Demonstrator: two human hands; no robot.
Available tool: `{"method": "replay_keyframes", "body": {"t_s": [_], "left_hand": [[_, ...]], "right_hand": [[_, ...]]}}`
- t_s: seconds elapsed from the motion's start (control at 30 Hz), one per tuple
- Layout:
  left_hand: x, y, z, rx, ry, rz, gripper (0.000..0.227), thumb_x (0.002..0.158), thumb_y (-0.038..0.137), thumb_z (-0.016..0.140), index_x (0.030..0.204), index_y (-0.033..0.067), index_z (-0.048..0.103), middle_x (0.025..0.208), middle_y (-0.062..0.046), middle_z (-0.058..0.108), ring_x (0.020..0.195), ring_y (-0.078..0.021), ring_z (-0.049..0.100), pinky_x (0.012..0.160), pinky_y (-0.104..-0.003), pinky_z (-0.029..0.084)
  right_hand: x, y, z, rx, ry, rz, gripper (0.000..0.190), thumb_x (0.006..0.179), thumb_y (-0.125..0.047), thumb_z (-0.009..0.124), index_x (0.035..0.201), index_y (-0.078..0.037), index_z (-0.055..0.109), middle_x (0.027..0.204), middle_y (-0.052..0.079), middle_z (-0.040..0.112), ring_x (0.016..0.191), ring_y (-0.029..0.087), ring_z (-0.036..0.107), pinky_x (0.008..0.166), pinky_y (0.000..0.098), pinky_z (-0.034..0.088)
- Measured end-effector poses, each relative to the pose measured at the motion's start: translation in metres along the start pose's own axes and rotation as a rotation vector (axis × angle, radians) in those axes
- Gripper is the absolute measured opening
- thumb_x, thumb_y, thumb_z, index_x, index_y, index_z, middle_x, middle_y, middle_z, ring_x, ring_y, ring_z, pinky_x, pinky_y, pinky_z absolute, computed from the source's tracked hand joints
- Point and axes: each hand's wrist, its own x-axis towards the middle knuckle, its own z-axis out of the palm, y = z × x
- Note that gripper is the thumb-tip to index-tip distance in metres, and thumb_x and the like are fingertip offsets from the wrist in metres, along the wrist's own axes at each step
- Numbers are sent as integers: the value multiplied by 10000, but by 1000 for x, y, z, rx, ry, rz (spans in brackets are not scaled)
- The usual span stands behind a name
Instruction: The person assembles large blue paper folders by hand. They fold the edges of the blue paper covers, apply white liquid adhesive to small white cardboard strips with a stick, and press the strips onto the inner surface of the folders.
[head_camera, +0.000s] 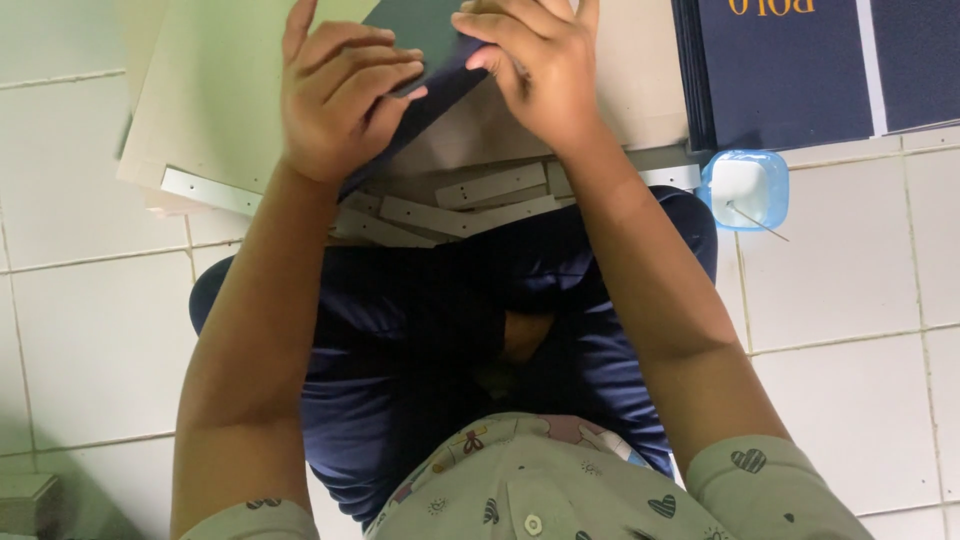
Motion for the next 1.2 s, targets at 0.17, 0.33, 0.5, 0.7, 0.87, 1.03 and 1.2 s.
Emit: {"method": "replay_keyframes", "body": {"t_s": [0.17, 0.33, 0.5, 0.7, 0.87, 1.03, 1.2], "left_hand": [[23, -3, -28, 146, -122, -21, 175, 1122, 227, 751, 1172, 65, 704, 1202, -65, 785, 1039, -268, 694, 912, -403, 402], [35, 34, -47, 360, -100, -91, 276, 1164, 374, 674, 1169, 119, 781, 1170, -65, 715, 1058, -343, 591, 993, -573, 364], [25, 55, -64, 413, -234, -196, 446, 1351, 439, 548, 1323, 146, 882, 1270, 11, 812, 1181, -484, 592, 1046, -767, 117], [9, 62, -75, 421, -333, -290, 195, 1274, 281, 941, 1105, 231, 859, 1029, 98, 798, 1244, -423, 691, 1076, -850, 34], [11, 73, -93, 332, -335, -567, 229, 1091, 76, 960, 1048, 268, 843, 927, 93, 742, 1247, -367, 727, 1086, -837, -65], [11, 91, -95, 561, -409, -410, 165, 1232, 97, 849, 1085, 172, 863, 1053, 21, 797, 1381, -472, 644, 995, -913, -67], [27, 103, -87, 592, -409, -227, 207, 1386, 142, 972, 1191, 153, 903, 1145, 46, 806, 1398, -579, 646, 902, -952, -23]], "right_hand": [[5, -12, -5, -95, 31, 37, 216, 1072, -319, 738, 987, -147, 836, 974, -46, 791, 936, 180, 643, 970, 407, 269], [13, -31, -3, -185, 43, -42, 266, 1099, -367, 697, 1020, -143, 815, 906, -49, 737, 929, 186, 618, 945, 443, 289], [19, -55, 0, -191, 14, -71, 189, 1073, -303, 766, 986, -141, 810, 870, -70, 724, 975, 190, 594, 898, 476, 304], [9, -67, 11, -156, 32, -95, 201, 1089, -278, 765, 945, -148, 816, 828, -60, 739, 990, 236, 649, 951, 571, 297], [-19, -55, 19, -150, 12, 2, 356, 1145, -421, 607, 1098, -137, 817, 1040, -34, 834, 1077, 255, 707, 1084, 658, 200], [-31, -59, 25, -142, 57, -49, 144, 1059, -105, 838, 918, -113, 811, 844, -21, 809, 974, 237, 752, 1115, 706, 227], [-18, -76, 16, -69, 72, -53, 220, 1091, -60, 710, 892, -120, 784, 850, -20, 816, 986, 249, 781, 1128, 700, 208]]}}
